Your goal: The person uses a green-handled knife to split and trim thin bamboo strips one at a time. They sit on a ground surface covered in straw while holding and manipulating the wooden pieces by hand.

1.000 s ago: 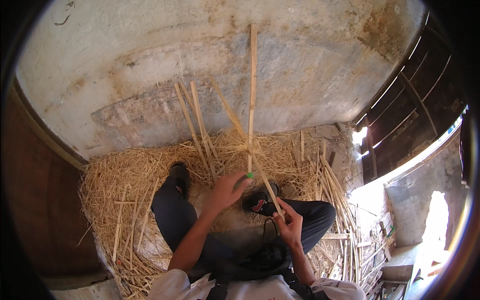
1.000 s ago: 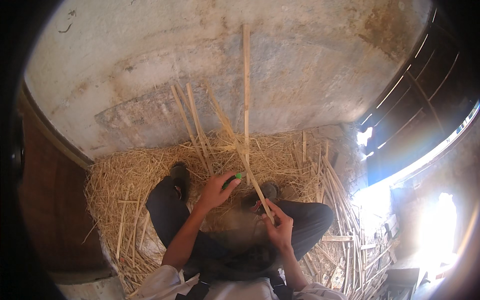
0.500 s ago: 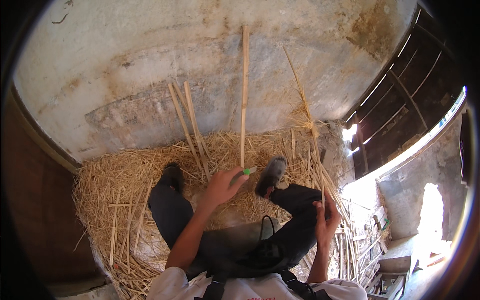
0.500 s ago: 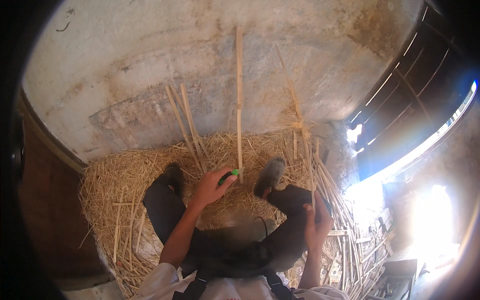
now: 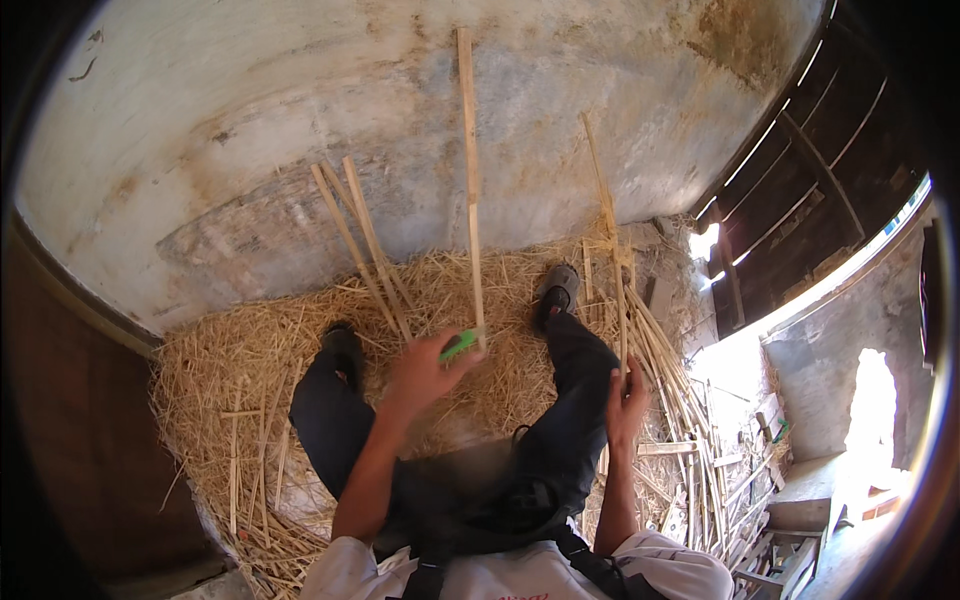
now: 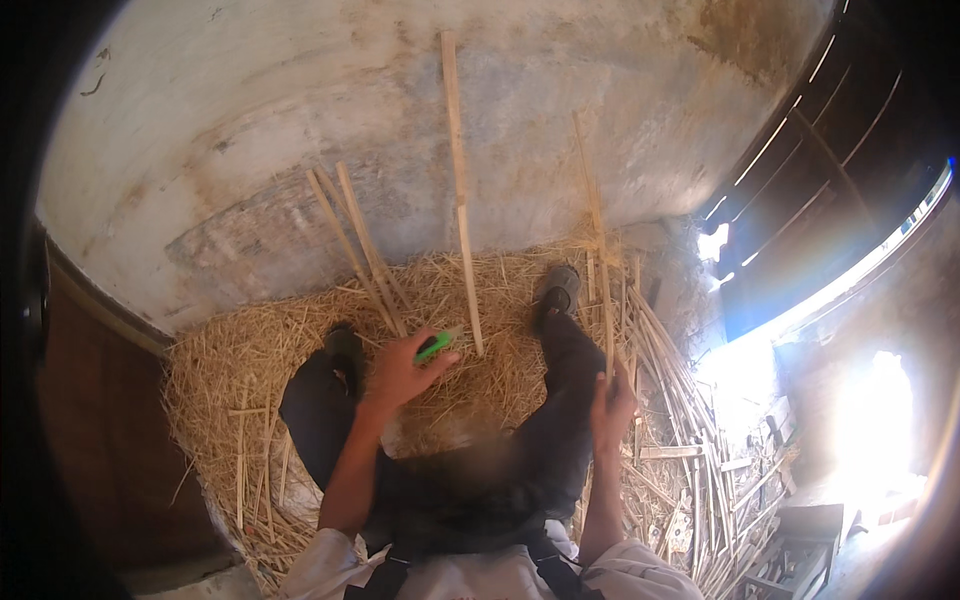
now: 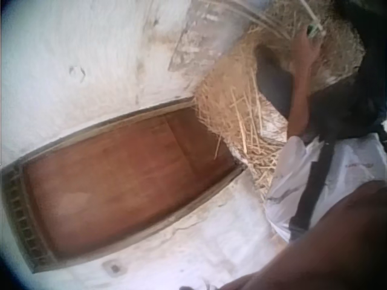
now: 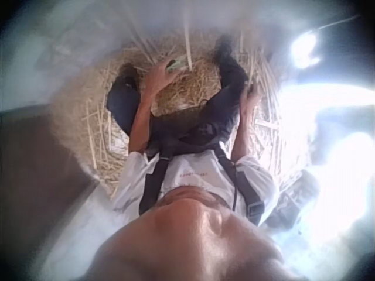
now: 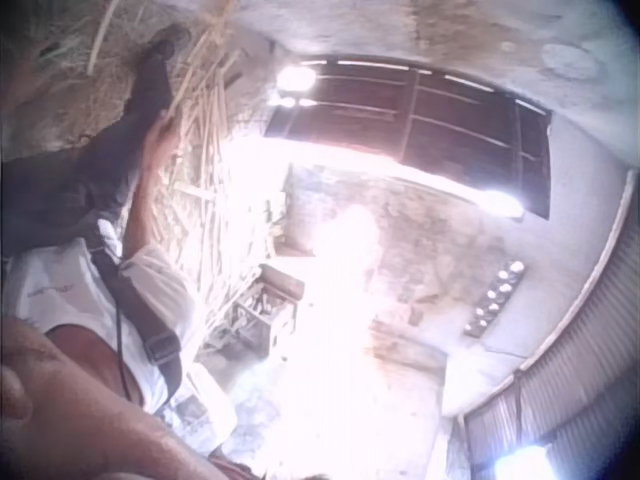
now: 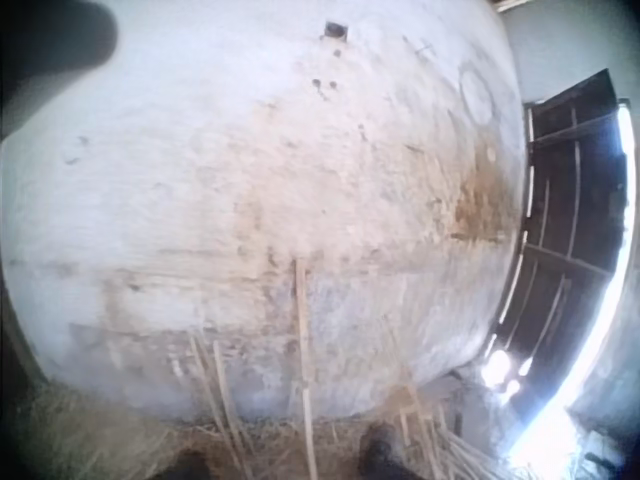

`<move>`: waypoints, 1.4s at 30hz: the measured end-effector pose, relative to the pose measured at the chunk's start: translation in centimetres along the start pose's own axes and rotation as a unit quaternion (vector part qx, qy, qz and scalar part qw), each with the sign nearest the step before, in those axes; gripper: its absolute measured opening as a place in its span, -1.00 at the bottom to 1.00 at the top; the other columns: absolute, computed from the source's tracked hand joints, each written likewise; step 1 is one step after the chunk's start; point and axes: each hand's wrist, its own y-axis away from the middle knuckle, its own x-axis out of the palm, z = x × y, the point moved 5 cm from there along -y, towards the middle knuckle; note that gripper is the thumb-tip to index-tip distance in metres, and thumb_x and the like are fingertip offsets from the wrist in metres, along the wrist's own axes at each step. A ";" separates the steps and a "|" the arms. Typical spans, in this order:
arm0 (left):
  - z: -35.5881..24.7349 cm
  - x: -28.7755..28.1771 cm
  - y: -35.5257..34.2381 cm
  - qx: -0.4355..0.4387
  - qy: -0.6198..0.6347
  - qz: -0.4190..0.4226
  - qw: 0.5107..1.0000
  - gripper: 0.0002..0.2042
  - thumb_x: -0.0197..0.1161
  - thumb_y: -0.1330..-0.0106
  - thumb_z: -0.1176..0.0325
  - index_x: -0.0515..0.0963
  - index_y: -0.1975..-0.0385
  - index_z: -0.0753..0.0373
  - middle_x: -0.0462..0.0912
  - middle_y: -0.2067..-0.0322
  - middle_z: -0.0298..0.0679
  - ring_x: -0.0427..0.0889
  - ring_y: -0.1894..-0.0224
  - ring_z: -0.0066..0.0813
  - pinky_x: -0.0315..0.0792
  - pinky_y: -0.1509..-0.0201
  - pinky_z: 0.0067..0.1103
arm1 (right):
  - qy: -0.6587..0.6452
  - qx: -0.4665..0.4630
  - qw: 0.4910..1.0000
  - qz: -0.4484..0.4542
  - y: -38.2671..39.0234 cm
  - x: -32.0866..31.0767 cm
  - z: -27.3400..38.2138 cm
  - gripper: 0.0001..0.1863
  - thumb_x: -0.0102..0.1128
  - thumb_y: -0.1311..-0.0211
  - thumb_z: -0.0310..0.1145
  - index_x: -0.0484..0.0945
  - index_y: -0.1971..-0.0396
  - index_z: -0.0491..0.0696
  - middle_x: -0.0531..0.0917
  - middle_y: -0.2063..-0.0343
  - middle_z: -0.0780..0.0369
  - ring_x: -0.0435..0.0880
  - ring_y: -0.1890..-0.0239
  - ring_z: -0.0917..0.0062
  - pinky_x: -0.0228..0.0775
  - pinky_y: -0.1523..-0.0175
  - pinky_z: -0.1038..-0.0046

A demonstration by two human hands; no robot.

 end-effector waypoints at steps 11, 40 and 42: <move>27.9 -15.1 4.7 -0.493 -0.251 0.376 0.744 -0.47 0.38 -0.39 -0.18 0.73 0.44 0.29 0.63 0.60 -0.09 0.65 0.55 -0.27 0.48 0.36 -0.17 | -0.044 -0.050 0.993 -0.093 0.4 4.2 -4.6 -0.64 0.34 -0.48 -0.38 0.60 -0.17 -0.18 0.28 0.59 0.36 0.24 0.53 0.63 0.06 0.42 0.40; 32.8 -20.1 13.9 -0.432 -0.233 0.092 0.866 -0.30 0.25 -0.44 -0.37 0.73 0.50 0.29 0.68 0.58 -0.04 0.62 0.57 -0.31 0.48 0.41 -0.24 | -0.013 0.025 0.999 -0.015 0.2 3.9 -2.6 -0.65 0.26 -0.53 -0.37 0.57 -0.20 -0.19 0.75 0.14 0.00 0.77 0.08 0.15 0.56 -0.03 0.21; 29.1 -21.4 13.3 -0.480 -0.211 0.143 0.839 -0.24 0.21 -0.41 -0.46 0.76 0.49 0.27 0.68 0.59 -0.11 0.60 0.60 -0.37 0.48 0.44 -0.28 | -0.030 -0.020 0.998 -0.045 0.2 4.3 -3.5 -0.63 0.26 -0.53 -0.36 0.57 -0.22 -0.18 0.76 0.11 -0.01 0.78 0.05 0.10 0.55 -0.06 0.16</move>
